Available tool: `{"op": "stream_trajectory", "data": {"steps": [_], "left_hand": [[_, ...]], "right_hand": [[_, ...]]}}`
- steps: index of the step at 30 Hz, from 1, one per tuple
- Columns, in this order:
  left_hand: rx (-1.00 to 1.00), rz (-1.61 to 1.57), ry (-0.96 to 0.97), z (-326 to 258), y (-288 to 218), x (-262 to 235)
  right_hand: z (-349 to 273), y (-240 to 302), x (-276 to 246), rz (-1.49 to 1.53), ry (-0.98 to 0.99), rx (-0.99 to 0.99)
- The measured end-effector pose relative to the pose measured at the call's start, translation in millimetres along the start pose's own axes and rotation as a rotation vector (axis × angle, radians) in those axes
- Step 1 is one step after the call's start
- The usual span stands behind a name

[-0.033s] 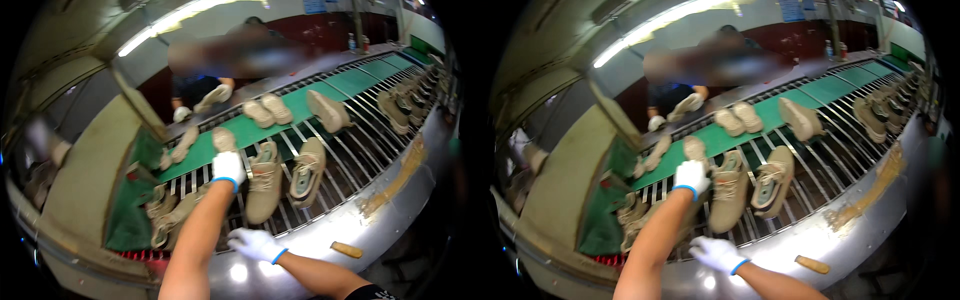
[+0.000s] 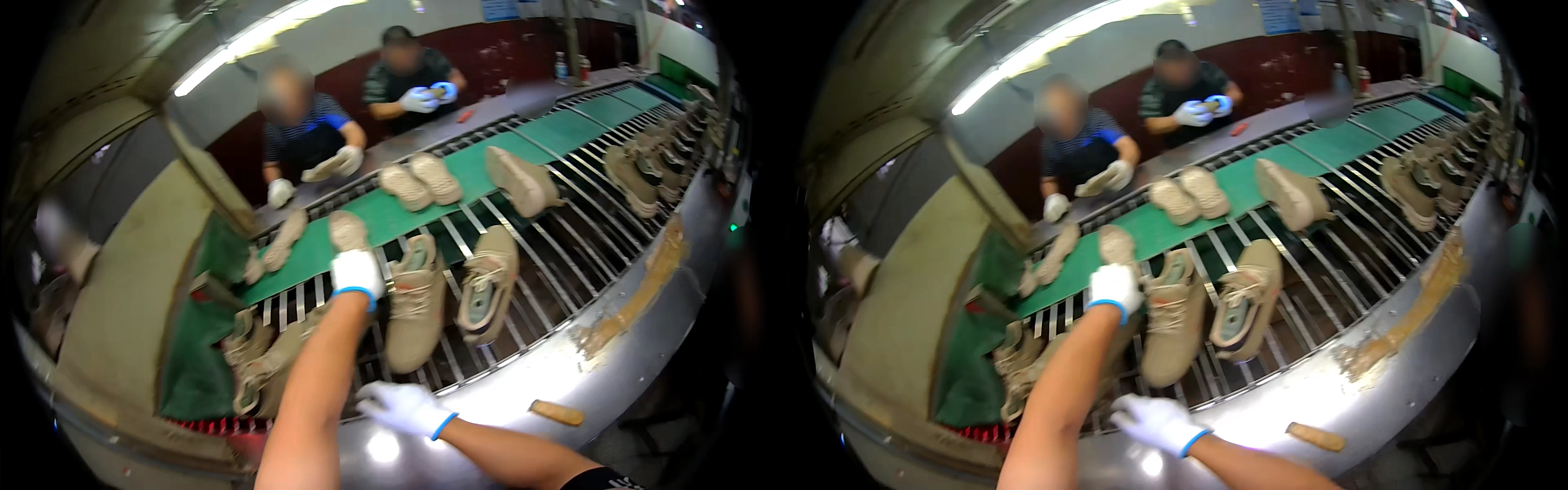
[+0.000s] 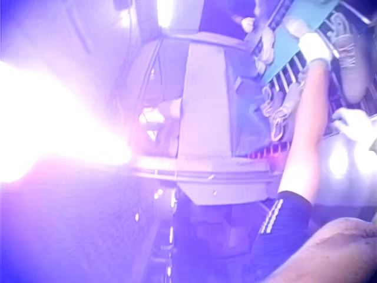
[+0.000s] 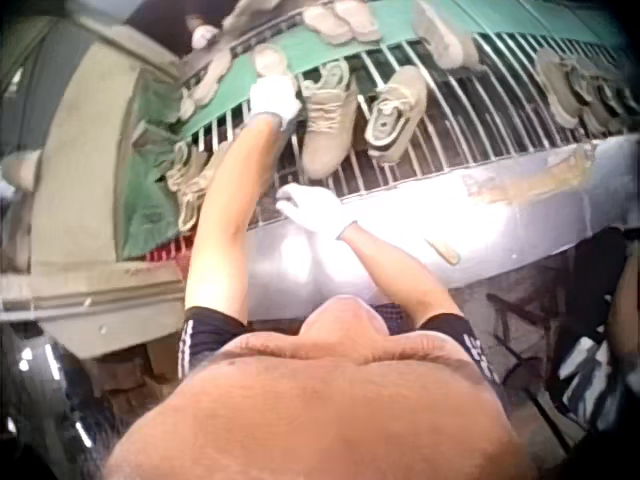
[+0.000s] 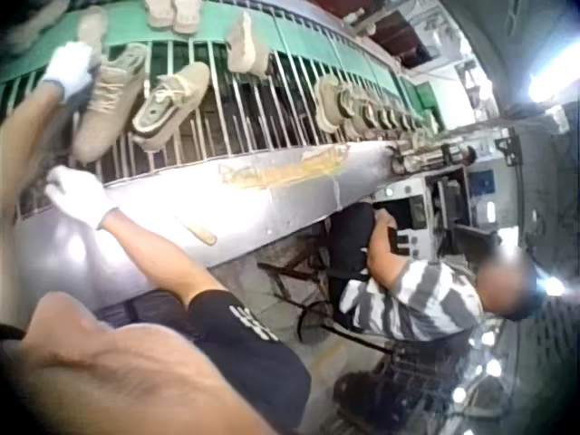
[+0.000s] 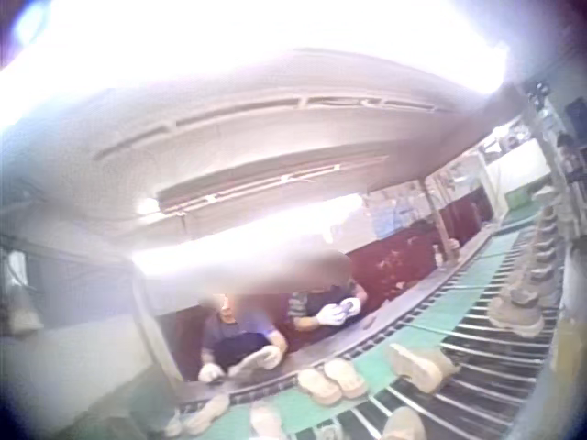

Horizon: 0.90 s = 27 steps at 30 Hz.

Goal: The person wipes the exterior of shoes with a cloth, picks up shoe soles, and places them on a conveyor belt alongside assembled boots.

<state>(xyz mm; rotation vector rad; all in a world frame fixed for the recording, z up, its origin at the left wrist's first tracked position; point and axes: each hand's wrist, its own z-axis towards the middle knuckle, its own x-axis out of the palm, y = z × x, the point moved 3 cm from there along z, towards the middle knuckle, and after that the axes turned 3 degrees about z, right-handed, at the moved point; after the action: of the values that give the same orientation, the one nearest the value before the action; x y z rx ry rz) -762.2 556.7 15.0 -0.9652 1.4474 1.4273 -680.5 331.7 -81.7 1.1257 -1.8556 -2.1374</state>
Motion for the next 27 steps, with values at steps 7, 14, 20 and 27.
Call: {"op": "stream_trajectory", "data": {"steps": [7,14,20,27], "left_hand": [[-0.096,0.261,0.115,96,-18,94],[-0.157,-0.329,-0.316,39,-2,13],[0.165,-0.450,-0.461,-165,17,-68],[0.776,-0.126,-0.217,-308,0,-32]], "right_hand": [[16,-20,9,0.138,-0.018,-0.080],[18,-13,1,0.423,-0.060,0.039],[42,-39,-23,1.485,-0.005,0.241],[23,-32,-32,1.637,-0.073,-0.068]]}}
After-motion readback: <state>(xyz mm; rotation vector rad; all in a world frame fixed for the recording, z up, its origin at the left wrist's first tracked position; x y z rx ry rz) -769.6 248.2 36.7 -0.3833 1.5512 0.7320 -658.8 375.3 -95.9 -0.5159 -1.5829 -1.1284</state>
